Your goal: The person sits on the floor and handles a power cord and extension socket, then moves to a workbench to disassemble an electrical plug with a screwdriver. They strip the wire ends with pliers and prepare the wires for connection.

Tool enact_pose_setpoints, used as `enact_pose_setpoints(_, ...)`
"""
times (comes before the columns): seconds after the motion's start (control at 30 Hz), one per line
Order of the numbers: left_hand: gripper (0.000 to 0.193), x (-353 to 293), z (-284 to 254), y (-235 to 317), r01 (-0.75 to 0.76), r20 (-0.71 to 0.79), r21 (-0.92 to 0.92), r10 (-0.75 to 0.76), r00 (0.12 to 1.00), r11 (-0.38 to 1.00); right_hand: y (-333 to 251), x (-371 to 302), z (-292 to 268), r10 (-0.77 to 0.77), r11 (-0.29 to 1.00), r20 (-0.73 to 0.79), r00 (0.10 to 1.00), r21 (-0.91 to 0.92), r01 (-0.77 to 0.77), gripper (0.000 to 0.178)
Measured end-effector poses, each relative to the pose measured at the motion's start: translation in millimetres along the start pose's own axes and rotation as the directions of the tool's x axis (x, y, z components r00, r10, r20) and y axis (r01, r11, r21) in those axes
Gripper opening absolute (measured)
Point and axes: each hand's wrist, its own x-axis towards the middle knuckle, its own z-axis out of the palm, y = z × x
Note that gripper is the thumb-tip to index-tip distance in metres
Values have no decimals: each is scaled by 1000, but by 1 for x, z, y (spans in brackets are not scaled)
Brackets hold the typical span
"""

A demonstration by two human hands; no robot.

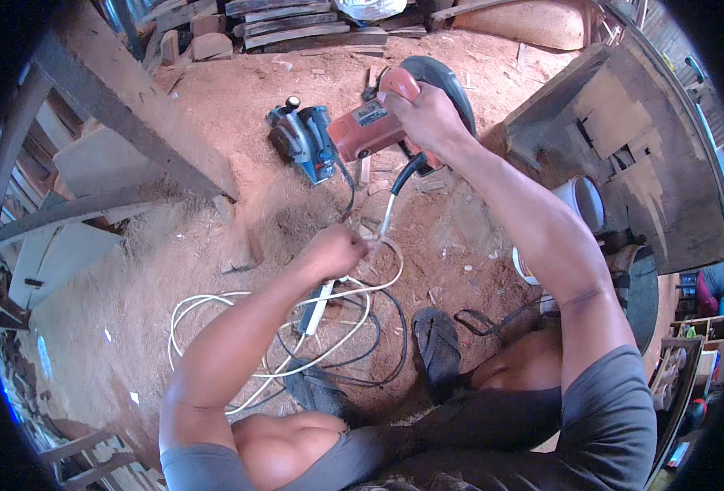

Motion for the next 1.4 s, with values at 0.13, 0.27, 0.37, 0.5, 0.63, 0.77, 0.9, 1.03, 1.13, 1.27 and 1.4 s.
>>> enact_pose_setpoints(0.13, 41, 5, -73, 46, -183, -335, -552, -15, 942, 814, 9, 0, -10, -9, 996, -7, 1000, -84, 8, 55)
enact_pose_setpoints(0.27, 39, 2, -58, 9, 11, -270, -325, -104, 957, 946, -17, -5, -17, 187, 972, 151, 971, 117, -205, 54)
enact_pose_setpoints(0.37, 36, -3, 4, 31, -2, -119, 76, 11, 993, 997, 18, 5, 7, -289, 954, -175, 941, -137, 267, 45)
enact_pose_setpoints(0.5, 36, -1, -68, 58, -373, -670, -430, -13, 743, 822, 10, 3, -11, -55, 998, -5, 998, 7, 55, 50)
enact_pose_setpoints(0.63, 35, 8, -4, -21, -16, -456, -143, -52, 888, 990, -13, -3, -11, -7, 996, 69, 998, 91, 0, 58)
enact_pose_setpoints(0.77, 35, -5, -27, 25, -182, -329, -261, 90, 940, 948, 5, 3, 3, -259, 966, -127, 957, -24, 259, 62)
enact_pose_setpoints(0.9, 18, -23, -117, 76, -60, -407, -618, -254, 877, 784, -1, -7, -20, 133, 971, 118, 984, 183, -153, 65)
enact_pose_setpoints(1.03, 27, -8, -19, 2, 32, -359, -143, -82, 930, 989, 3, -9, 0, -174, 985, 66, 982, 30, 173, 61)
enact_pose_setpoints(1.13, 38, -2, 28, -26, -86, 25, -1, 86, 996, 996, -3, -12, 2, -49, 995, 103, 994, 88, 40, 55)
enact_pose_setpoints(1.27, 34, -14, -13, 17, 24, 96, -144, -10, 995, 989, 11, -9, -10, 83, 946, 145, 986, 300, -124, 57)
enact_pose_setpoints(1.4, 37, -17, -9, -2, 48, 80, -331, -22, 997, 942, 28, 1, -15, 127, 825, 215, 968, 519, -224, 65)
